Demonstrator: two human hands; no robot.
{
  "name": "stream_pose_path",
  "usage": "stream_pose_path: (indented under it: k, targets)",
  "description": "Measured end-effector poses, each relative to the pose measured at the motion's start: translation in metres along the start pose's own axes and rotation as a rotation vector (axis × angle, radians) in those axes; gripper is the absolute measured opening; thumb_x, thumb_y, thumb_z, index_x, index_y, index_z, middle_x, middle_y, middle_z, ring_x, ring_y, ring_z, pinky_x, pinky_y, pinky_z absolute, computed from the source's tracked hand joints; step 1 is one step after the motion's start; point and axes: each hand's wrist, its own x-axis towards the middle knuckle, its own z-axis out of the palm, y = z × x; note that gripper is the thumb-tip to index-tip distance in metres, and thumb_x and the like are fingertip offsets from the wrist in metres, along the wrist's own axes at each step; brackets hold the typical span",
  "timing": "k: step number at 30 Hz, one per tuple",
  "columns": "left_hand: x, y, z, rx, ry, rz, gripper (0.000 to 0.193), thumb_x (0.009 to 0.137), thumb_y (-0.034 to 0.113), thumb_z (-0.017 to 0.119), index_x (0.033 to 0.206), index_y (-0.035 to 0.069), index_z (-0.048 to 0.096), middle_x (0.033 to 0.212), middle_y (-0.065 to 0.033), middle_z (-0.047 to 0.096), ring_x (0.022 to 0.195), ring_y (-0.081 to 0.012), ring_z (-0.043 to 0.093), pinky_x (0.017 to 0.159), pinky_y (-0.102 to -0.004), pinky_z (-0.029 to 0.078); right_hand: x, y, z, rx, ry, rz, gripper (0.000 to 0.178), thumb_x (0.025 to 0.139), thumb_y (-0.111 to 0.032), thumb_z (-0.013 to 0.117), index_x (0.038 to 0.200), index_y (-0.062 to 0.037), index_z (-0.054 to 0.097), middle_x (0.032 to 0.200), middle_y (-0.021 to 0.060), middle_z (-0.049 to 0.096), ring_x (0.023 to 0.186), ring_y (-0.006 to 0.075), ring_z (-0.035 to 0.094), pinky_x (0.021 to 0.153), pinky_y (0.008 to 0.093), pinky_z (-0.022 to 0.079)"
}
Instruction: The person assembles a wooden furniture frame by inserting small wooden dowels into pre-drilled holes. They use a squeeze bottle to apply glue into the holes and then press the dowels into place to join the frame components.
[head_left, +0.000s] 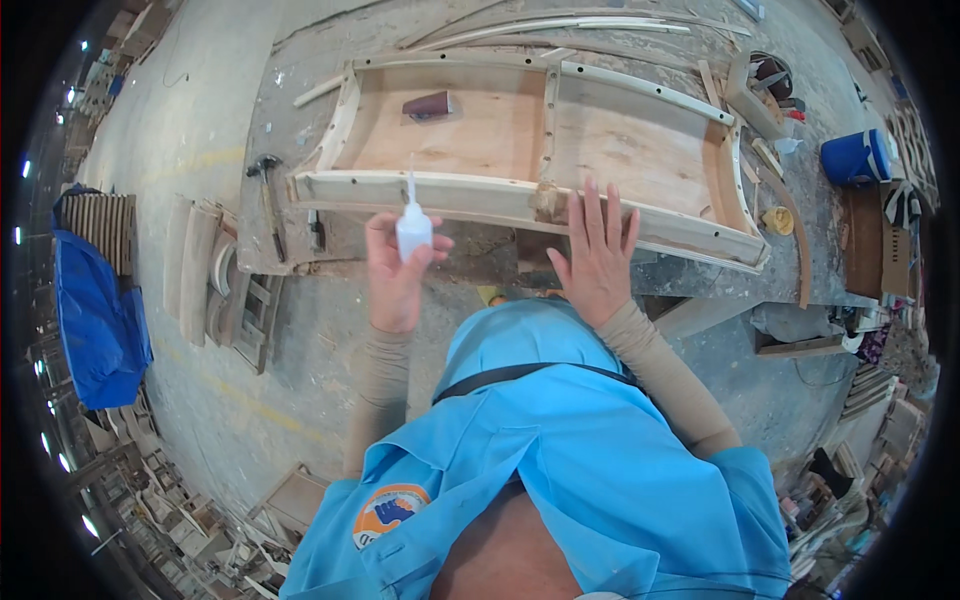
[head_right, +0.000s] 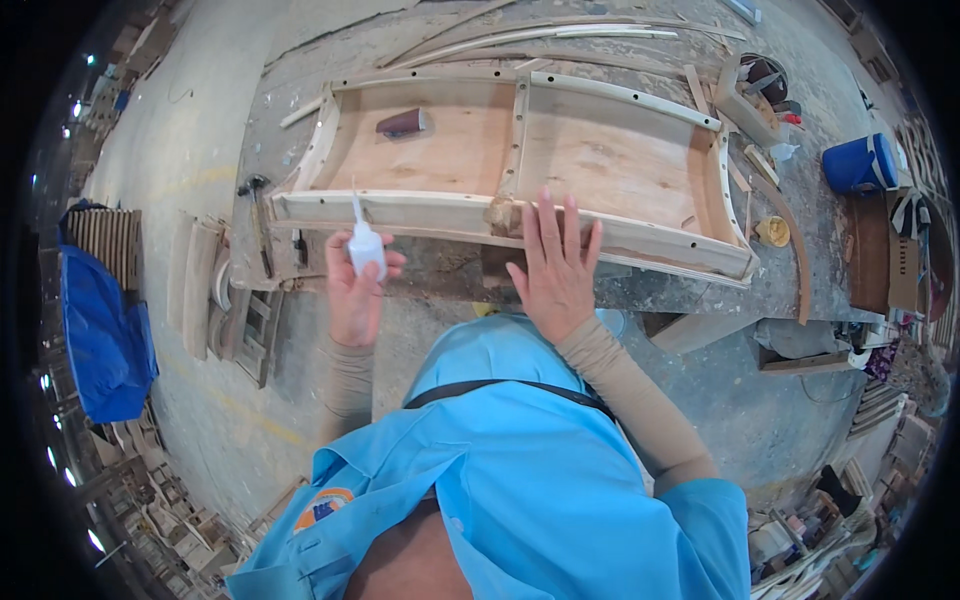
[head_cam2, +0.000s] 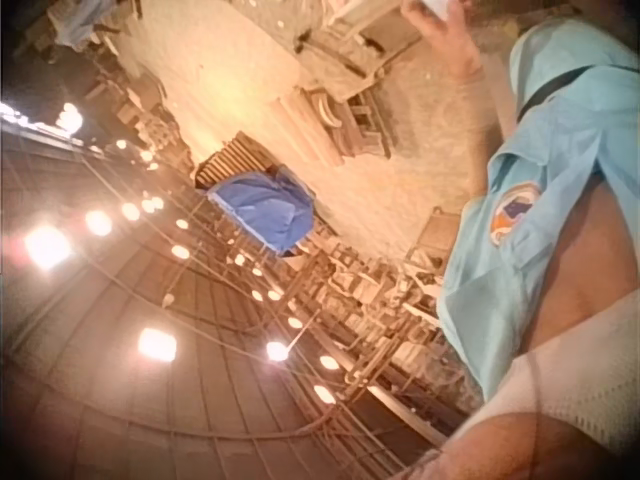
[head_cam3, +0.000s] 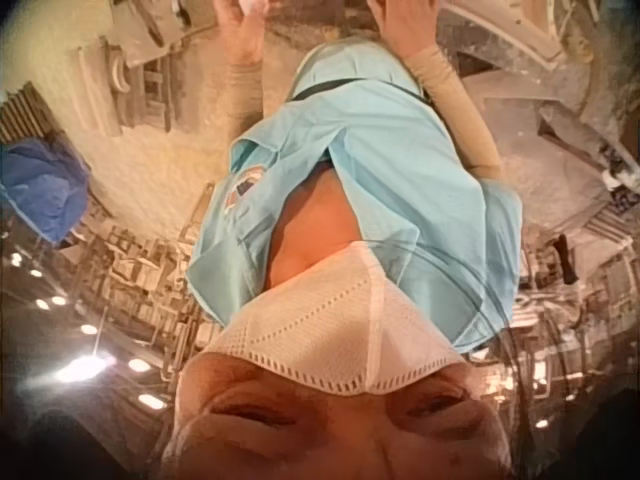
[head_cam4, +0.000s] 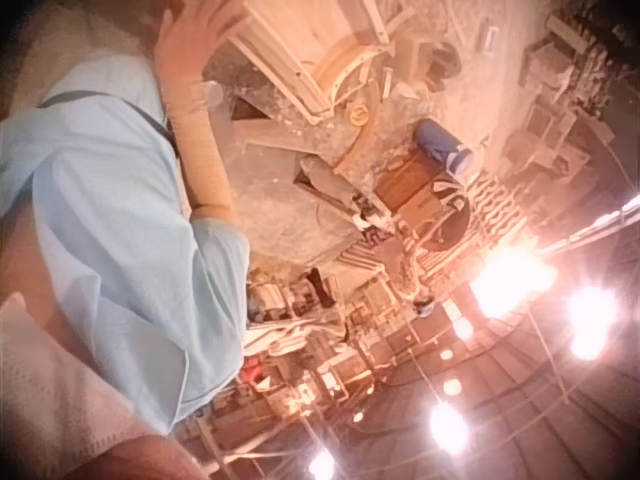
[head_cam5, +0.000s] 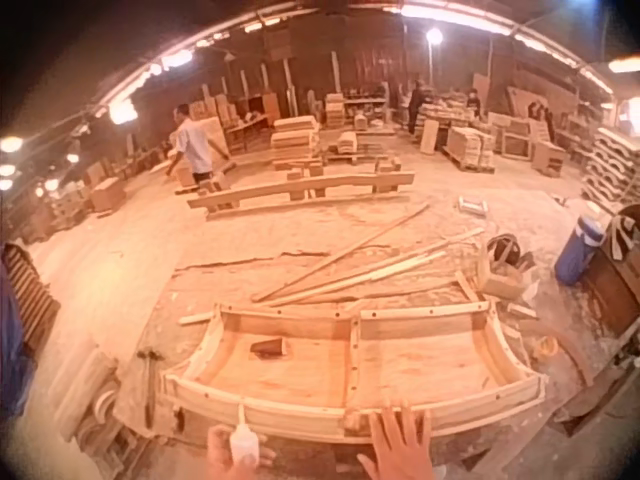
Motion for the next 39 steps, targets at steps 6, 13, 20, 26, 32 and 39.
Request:
stream_pose_path:
  k: [6, 13, 20, 26, 32, 39]
  targets:
    - [0.001, -0.022, 0.037, 0.31, 0.019, 0.042, 0.044, 0.087, 0.01, 0.066, 0.127, 0.003, 0.048, 0.123, -0.0151, 0.059, 0.115, -0.0272, 0.056, 0.095, -0.0371, 0.046, 0.004, 0.002, -0.002, -0.033, -0.017, 0.018, 0.083, 0.084, -0.033, 0.063, 0.152, -0.0061, 0.023, 0.16, 0.0096, 0.014, 0.147, 0.0349, 0.009, 0.114, 0.0631, 0.006]
    - [0.001, -0.049, 0.061, 1.014, -0.193, 0.572, 0.039, 0.08, 0.023, 0.071, 0.109, 0.005, 0.051, 0.144, -0.0186, 0.046, 0.141, -0.0379, 0.029, 0.113, -0.045, 0.022, 0.019, 0.015, -0.009, -0.036, -0.005, -0.037, 0.077, 0.085, -0.032, 0.063, 0.152, -0.0196, 0.027, 0.16, 0.0035, 0.015, 0.147, 0.0331, 0.012, 0.113, 0.0636, 0.006]
    - [-0.001, -0.08, 0.083, 1.187, -0.193, 0.659, 0.036, 0.084, 0.038, 0.068, 0.102, 0.011, 0.052, 0.149, -0.0099, 0.042, 0.144, -0.0338, 0.026, 0.116, -0.0485, 0.017, 0.024, 0.024, -0.018, -0.031, -0.103, -0.108, 0.071, 0.086, -0.033, 0.062, 0.15, -0.0265, 0.033, 0.16, 0.0006, 0.018, 0.147, 0.0315, 0.012, 0.113, 0.0637, 0.005]
    - [-0.004, -0.097, 0.095, 1.274, -0.069, 0.624, 0.036, 0.087, 0.041, 0.065, 0.103, 0.011, 0.052, 0.148, -0.0083, 0.044, 0.144, -0.0326, 0.027, 0.117, -0.0487, 0.013, 0.039, 0.038, -0.03, 0.055, -0.077, -0.22, 0.062, 0.087, -0.032, 0.062, 0.145, -0.025, 0.041, 0.157, 0.0015, 0.026, 0.146, 0.0307, 0.016, 0.114, 0.0608, 0.009]
    - [-0.006, -0.099, 0.101, 1.224, 0.003, 0.631, 0.036, 0.088, 0.04, 0.064, 0.107, 0.011, 0.052, 0.148, -0.0088, 0.044, 0.144, -0.0341, 0.027, 0.116, -0.0503, 0.012, 0.055, 0.053, -0.029, 0.092, -0.148, -0.361, 0.057, 0.087, -0.029, 0.062, 0.141, -0.021, 0.046, 0.151, 0.0007, 0.037, 0.143, 0.0276, 0.025, 0.115, 0.0565, 0.015]
    - [-0.004, -0.103, 0.095, 1.256, -0.005, 0.56, 0.051, 0.079, 0.039, 0.07, 0.118, 0.012, 0.049, 0.153, -0.0102, 0.037, 0.144, -0.0357, 0.026, 0.116, -0.0526, 0.015, 0.057, 0.05, -0.029, 0.109, -0.146, -0.414, 0.059, 0.087, -0.025, 0.061, 0.143, -0.0173, 0.043, 0.15, 0.0019, 0.039, 0.141, 0.0288, 0.03, 0.114, 0.0544, 0.018]
